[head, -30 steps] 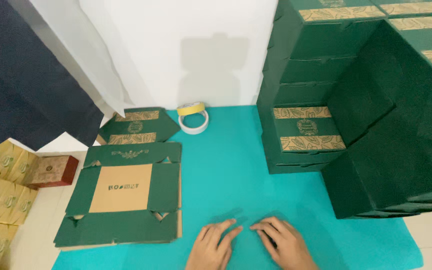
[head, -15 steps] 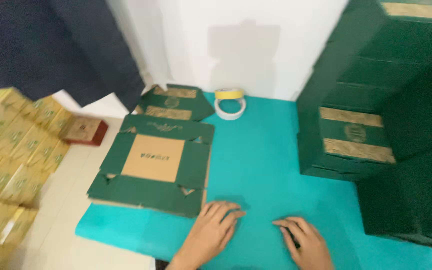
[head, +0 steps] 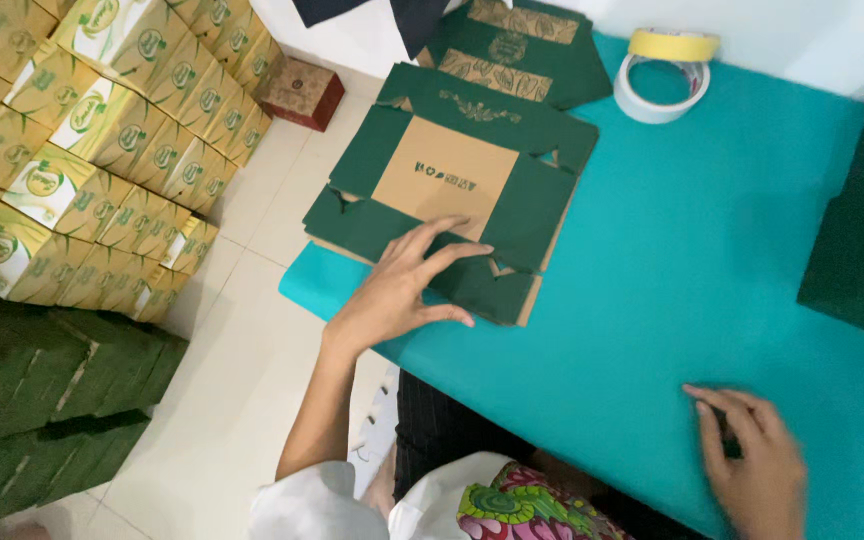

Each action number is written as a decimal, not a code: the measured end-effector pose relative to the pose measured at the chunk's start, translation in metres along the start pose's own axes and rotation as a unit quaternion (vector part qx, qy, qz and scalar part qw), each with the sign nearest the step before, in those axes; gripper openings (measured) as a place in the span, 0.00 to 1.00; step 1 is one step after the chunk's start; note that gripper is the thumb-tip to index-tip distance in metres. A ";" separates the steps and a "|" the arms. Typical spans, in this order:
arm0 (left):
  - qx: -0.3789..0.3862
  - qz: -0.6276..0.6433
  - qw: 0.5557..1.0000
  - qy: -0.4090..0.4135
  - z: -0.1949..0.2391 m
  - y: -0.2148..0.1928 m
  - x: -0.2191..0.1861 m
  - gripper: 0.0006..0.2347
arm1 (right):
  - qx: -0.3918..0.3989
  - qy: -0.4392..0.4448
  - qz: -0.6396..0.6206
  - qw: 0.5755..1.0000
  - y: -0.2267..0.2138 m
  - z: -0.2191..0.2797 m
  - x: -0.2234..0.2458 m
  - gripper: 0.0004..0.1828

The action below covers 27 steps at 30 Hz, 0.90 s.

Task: The person assembles flat-packed cardboard boxes by folding the sides and tucking in the flaps to form a rectangular shape. They repeat this process for multiple boxes, stacking the finished green and gold patterned boxes on the right side of the table.

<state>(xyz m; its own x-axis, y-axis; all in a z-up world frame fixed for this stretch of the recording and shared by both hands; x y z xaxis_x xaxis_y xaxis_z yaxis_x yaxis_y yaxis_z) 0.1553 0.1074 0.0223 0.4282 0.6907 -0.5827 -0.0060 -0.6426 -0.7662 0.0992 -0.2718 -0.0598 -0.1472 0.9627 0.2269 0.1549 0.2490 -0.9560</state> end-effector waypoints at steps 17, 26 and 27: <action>0.089 -0.106 0.988 0.063 -0.023 0.021 0.028 0.28 | -0.067 -0.037 -0.114 0.991 -0.026 -0.005 0.023 0.11; 0.112 -0.063 0.990 0.052 -0.025 0.022 0.025 0.25 | -0.069 -0.040 -0.123 0.989 -0.028 -0.007 0.026 0.12; 0.117 -0.065 0.990 0.051 -0.025 0.023 0.026 0.25 | -0.058 -0.035 -0.110 0.992 -0.026 -0.006 0.025 0.13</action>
<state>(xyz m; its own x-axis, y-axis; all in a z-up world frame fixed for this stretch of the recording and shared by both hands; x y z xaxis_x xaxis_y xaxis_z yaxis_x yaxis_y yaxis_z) 0.1885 0.1021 -0.0036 0.5272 0.7181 -0.4544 -0.1488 -0.4484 -0.8813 0.0976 -0.2540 -0.0277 -0.2564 0.8748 0.4110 0.2213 0.4671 -0.8561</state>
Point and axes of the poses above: each hand's wrist, its own z-axis away from the middle knuckle, its own y-axis out of the palm, x = y × z, the point moved 8 cm from there along -z, towards the middle knuckle, and after that the axes turned 8 degrees about -x, right-handed, at the moved point
